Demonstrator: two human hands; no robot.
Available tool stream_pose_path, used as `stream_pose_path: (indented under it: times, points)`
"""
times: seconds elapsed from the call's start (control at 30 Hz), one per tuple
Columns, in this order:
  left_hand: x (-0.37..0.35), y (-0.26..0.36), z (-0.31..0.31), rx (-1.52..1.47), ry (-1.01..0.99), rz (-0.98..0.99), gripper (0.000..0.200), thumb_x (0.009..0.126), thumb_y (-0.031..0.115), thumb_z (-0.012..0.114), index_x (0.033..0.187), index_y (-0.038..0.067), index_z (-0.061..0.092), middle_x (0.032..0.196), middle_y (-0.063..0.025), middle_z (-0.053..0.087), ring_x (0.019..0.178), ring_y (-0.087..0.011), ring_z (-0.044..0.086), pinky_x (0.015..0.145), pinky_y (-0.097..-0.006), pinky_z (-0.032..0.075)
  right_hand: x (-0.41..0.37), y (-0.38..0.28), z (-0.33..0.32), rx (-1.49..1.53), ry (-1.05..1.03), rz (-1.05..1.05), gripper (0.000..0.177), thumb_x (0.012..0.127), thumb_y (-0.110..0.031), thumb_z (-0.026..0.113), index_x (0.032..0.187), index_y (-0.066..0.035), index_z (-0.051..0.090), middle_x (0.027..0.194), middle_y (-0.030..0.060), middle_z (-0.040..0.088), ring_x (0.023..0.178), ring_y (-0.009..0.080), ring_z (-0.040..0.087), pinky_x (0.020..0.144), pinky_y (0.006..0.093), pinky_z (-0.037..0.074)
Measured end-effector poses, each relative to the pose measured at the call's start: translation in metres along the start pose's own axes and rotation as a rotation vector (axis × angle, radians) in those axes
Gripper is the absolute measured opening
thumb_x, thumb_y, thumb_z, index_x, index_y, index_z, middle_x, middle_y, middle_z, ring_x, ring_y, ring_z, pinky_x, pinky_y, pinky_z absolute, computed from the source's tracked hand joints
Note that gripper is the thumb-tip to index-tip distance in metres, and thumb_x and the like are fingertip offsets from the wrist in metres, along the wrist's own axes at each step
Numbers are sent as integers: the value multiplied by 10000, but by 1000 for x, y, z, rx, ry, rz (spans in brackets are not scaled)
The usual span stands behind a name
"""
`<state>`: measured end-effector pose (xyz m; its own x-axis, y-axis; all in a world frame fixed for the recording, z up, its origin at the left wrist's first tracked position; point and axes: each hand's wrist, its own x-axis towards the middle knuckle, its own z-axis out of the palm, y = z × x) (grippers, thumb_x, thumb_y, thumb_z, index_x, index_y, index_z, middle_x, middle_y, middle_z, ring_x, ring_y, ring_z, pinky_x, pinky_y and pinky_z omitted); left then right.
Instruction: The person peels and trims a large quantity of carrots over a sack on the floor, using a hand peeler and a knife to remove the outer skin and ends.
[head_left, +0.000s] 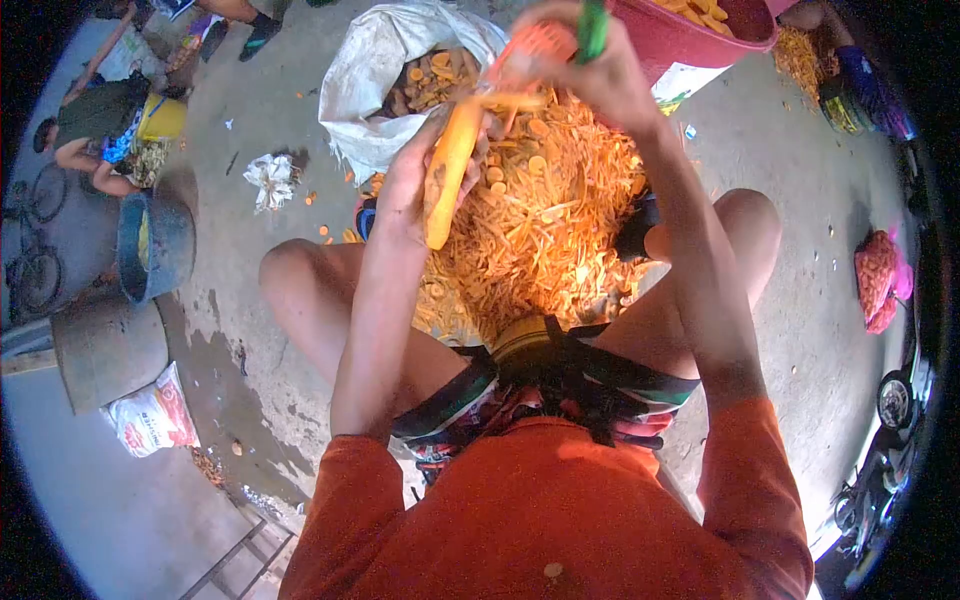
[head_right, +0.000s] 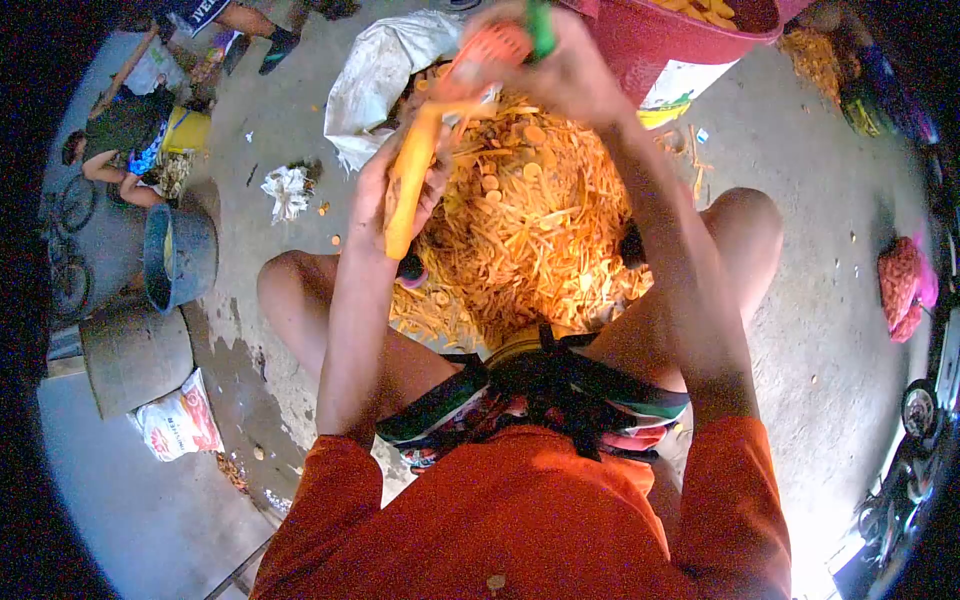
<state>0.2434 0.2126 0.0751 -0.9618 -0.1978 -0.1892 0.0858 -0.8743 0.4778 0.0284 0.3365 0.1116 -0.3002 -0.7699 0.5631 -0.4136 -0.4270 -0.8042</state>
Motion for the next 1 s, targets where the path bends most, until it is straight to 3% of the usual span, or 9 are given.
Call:
stream_pose_path:
  times: [0.1, 0.23, 0.37, 0.4, 0.5, 0.57, 0.7, 0.9, 1.0]
  points:
    - [-11, -8, 54, 180, 425, 138, 297, 1017, 228, 528, 1239, 34, 563, 1026, -75, 658, 786, -123, 671, 614, -253, 587, -8, -30, 27, -92, -132, -124, 286, 823, -108, 812, 1070, -39, 685, 979, 24, 712, 912, 115, 644, 825, 301, 534]
    - [-7, -3, 8, 209, 159, 107, 382, 976, 245, 599, 1301, 49, 560, 1074, -99, 674, 870, -157, 676, 647, -252, 587, -4, -3, -8, -108, 56, 124, 229, 852, -93, 767, 1051, -35, 669, 937, 44, 712, 860, 143, 670, 756, 312, 555]
    - [-5, -13, 29, 385, 292, 26, 419, 991, 391, 572, 1230, 50, 613, 985, -38, 673, 715, -88, 618, 599, -205, 526, 6, -29, -26, -155, 147, 394, 177, 870, -106, 729, 978, -22, 616, 847, 65, 671, 765, 170, 662, 653, 292, 548]
    - [-4, -15, 12, 655, 315, -132, 443, 975, 442, 594, 1146, 42, 680, 984, -53, 683, 724, -94, 603, 608, -233, 501, 4, -32, -23, -345, 93, 372, 171, 863, -111, 717, 966, -22, 614, 817, 82, 668, 762, 198, 663, 663, 311, 542]
    - [1, -31, 3, 1289, 424, 82, 501, 955, 490, 615, 1108, 23, 713, 880, -57, 693, 744, -101, 598, 667, -276, 483, 1, -15, -26, -738, -167, 254, 168, 832, -111, 699, 952, -32, 612, 797, 135, 656, 739, 269, 657, 666, 365, 528]
    - [8, -20, -6, 1296, 437, 263, 414, 958, 401, 648, 1105, 19, 710, 890, -55, 702, 758, -101, 612, 691, -254, 493, -7, -10, -31, -717, -204, 211, 209, 806, -149, 721, 956, -46, 618, 819, 171, 644, 750, 328, 648, 690, 402, 516]
    - [-13, 17, -2, 765, 433, 137, 375, 943, 197, 651, 1262, 11, 589, 1161, -83, 649, 942, -159, 661, 904, -273, 536, -25, 5, -43, -938, -223, 216, 199, 862, -185, 719, 996, -59, 644, 823, 131, 694, 738, 298, 679, 664, 394, 534]
    - [-9, -5, -43, 507, 78, -157, 374, 916, 91, 608, 1280, 19, 559, 1202, -65, 621, 1004, -167, 630, 833, -313, 527, -58, 31, -9, -975, -404, 140, 243, 884, -282, 665, 1077, -136, 641, 834, 148, 688, 770, 372, 688, 660, 490, 550]
    - [-6, -26, -24, 570, 338, -149, 357, 908, 134, 647, 1246, 43, 578, 1128, -44, 648, 999, -144, 617, 826, -311, 496, -74, 24, 20, -957, -463, 43, 238, 907, -297, 643, 1091, -146, 640, 825, 147, 685, 772, 361, 687, 669, 484, 551]
